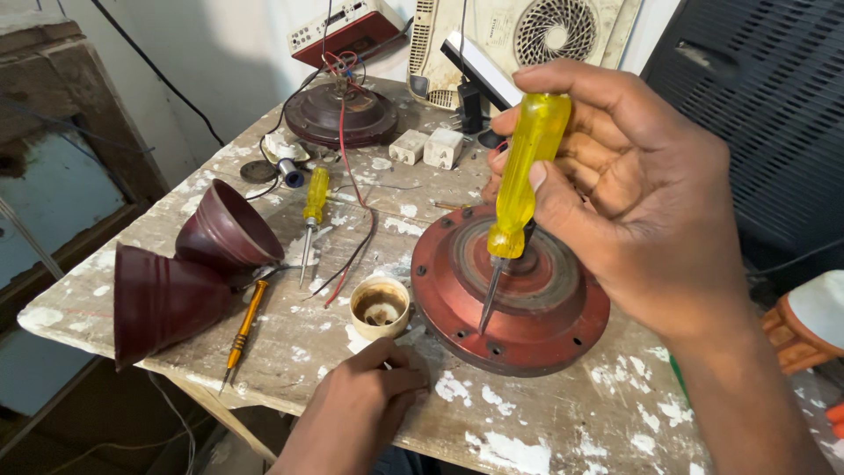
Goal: The person works at a cluttered repair bench on a ceiling fan motor assembly. They handle small screws and a bearing cap, sort screws into a small container, and use a yellow-handled screwdriver to unscrew fasteners from the fan housing, steadying the motor with the other hand.
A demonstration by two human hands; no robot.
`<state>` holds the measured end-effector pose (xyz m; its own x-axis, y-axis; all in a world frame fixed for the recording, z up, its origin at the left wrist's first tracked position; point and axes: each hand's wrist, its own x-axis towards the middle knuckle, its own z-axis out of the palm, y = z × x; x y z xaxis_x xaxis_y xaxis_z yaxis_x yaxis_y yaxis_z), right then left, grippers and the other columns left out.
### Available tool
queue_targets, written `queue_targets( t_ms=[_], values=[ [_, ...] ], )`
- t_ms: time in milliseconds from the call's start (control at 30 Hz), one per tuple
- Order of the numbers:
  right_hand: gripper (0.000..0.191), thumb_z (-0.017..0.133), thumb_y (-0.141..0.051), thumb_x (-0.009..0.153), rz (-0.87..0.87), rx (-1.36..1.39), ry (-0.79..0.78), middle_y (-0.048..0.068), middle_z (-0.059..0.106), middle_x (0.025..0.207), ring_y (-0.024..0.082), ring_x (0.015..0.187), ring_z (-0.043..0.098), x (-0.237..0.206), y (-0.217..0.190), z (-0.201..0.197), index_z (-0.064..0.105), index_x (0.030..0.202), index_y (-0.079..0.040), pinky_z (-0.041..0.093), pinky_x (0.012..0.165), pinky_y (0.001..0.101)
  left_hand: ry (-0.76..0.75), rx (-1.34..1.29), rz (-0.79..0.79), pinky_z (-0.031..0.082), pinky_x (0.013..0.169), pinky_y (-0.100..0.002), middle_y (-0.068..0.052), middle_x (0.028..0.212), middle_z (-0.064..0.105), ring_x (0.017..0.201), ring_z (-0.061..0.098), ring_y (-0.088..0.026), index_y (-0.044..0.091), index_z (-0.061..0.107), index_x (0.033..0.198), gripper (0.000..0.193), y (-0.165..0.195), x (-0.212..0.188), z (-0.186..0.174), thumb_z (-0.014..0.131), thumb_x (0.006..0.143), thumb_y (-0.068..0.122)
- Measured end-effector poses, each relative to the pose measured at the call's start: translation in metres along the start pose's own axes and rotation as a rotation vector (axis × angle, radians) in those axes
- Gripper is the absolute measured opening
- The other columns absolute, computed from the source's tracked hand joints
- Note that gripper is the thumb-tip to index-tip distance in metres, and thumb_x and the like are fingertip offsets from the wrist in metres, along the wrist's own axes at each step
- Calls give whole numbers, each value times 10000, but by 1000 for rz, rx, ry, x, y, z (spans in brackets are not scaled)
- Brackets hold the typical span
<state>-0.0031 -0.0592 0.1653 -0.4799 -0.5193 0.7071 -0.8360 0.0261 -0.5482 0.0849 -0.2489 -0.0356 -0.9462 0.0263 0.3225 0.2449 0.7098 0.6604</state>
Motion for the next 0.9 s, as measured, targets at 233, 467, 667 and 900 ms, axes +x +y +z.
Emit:
queue_targets(
  t_ms=[233, 467, 667, 900],
  values=[
    [448, 544, 137, 930, -11, -10, -2, 182, 659, 1197, 205, 1110, 709, -2, 3, -3, 481, 1366, 58, 628, 1017, 331, 49, 101, -73, 569, 762, -463, -77, 1122, 718, 917, 710, -348, 165, 763, 1016, 276, 7, 7, 1, 739, 746, 111],
    [477, 562, 143, 1011, -60, 61, -44, 195, 656, 1283, 221, 1199, 703, -8, 12, -7, 478, 1471, 54, 617, 1096, 348, -1, 240, -132, 551, 741, -490, -141, 950, 691, 852, 698, -367, 110, 700, 999, 165, 15, 9, 3, 688, 884, 227],
    [459, 566, 138, 1010, -70, 43, -37, 191, 664, 1273, 221, 1193, 713, -9, 16, -9, 482, 1454, 54, 631, 1095, 350, 193, 100, -37, 553, 683, -482, -168, 907, 690, 788, 696, -397, 60, 693, 953, 155, 16, 21, -1, 702, 854, 179],
    [464, 566, 138, 1015, -61, 67, -32, 192, 659, 1279, 218, 1194, 707, -10, 17, -8, 475, 1463, 59, 618, 1099, 347, 7, 295, -145, 577, 712, -492, -200, 1044, 648, 791, 705, -414, 87, 686, 1051, 249, 24, 29, 6, 655, 805, 62]
  ],
)
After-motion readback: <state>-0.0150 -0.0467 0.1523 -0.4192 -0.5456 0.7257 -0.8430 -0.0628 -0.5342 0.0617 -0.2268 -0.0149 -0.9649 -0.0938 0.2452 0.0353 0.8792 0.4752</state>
